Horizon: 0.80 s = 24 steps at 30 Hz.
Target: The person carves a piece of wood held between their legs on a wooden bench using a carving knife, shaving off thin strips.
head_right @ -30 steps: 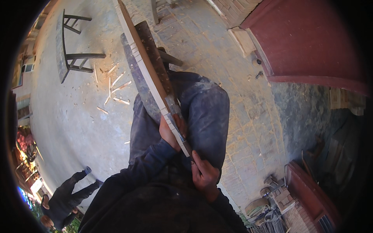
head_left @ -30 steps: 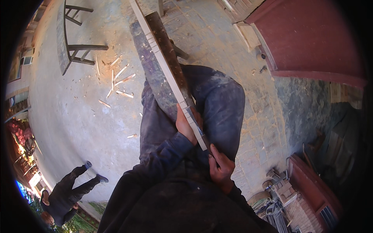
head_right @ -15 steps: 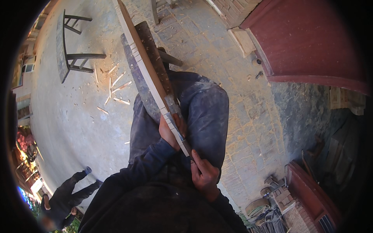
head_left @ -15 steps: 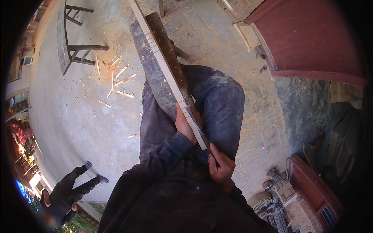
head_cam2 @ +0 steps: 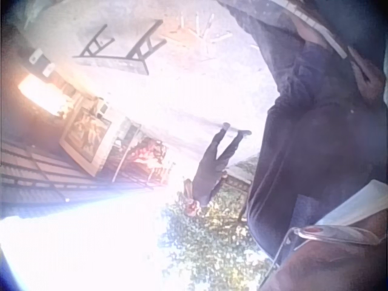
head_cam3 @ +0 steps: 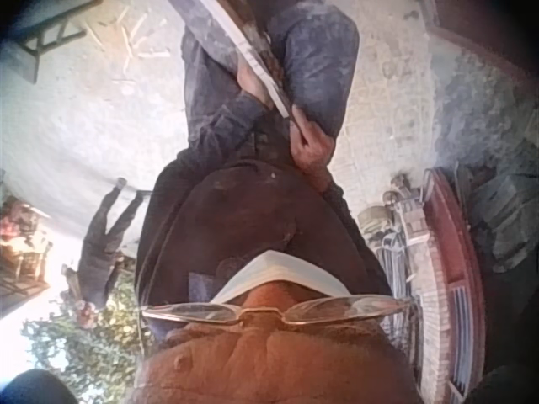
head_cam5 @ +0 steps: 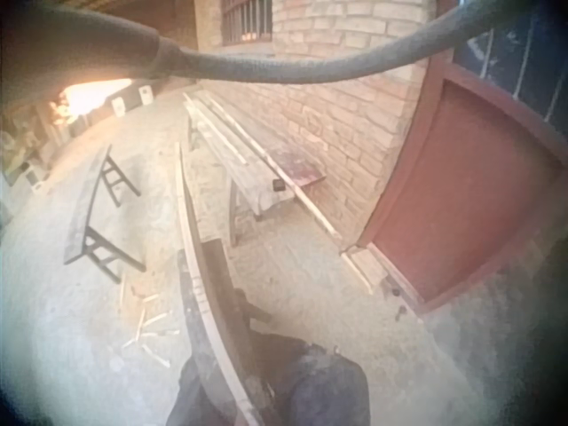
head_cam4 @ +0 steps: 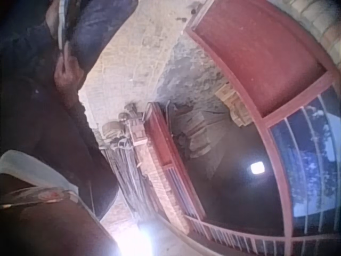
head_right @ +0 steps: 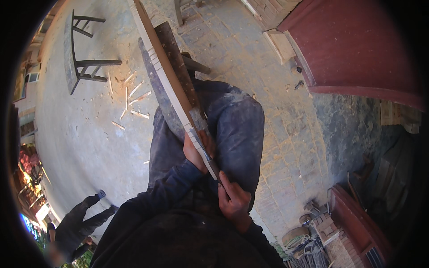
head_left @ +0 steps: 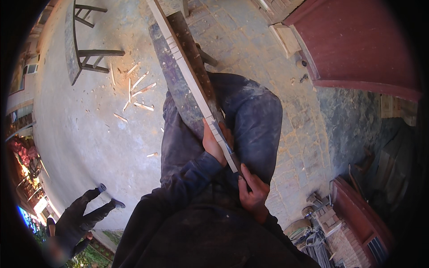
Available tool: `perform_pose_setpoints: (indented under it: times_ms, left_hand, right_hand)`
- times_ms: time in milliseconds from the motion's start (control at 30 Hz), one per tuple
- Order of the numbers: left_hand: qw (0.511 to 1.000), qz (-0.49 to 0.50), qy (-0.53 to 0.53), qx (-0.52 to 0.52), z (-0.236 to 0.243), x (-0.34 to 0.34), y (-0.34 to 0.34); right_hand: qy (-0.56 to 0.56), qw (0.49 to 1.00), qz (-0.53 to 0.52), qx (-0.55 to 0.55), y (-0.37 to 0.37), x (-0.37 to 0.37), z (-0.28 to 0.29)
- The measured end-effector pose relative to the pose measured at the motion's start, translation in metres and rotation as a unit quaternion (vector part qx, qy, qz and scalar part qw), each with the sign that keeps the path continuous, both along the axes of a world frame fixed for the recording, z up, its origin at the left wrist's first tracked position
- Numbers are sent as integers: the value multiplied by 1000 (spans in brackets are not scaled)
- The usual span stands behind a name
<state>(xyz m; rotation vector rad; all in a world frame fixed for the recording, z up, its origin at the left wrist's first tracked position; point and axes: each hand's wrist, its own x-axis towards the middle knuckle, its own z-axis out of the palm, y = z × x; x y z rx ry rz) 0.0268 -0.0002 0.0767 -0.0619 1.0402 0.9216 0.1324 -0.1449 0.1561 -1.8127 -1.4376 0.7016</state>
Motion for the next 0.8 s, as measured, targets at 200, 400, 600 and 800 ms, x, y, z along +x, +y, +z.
perform_pose_setpoints:
  times_ms: [200,400,600,800]
  left_hand:
    - [1000,10,12,-8,9,3,2]
    - [999,28,11,13,5,5,0]
    - [998,48,-33,-5,-4,0,-1]
    - [998,48,1,-47,14,0,5]
  right_hand:
    - [-13,1000,3,-3,9,-2,7]
    - [-7,1000,-5,-2,20,-5,7]
    - [9,1000,9,5,23,-2,6]
    - [53,998,-30,-26,3,5,13]
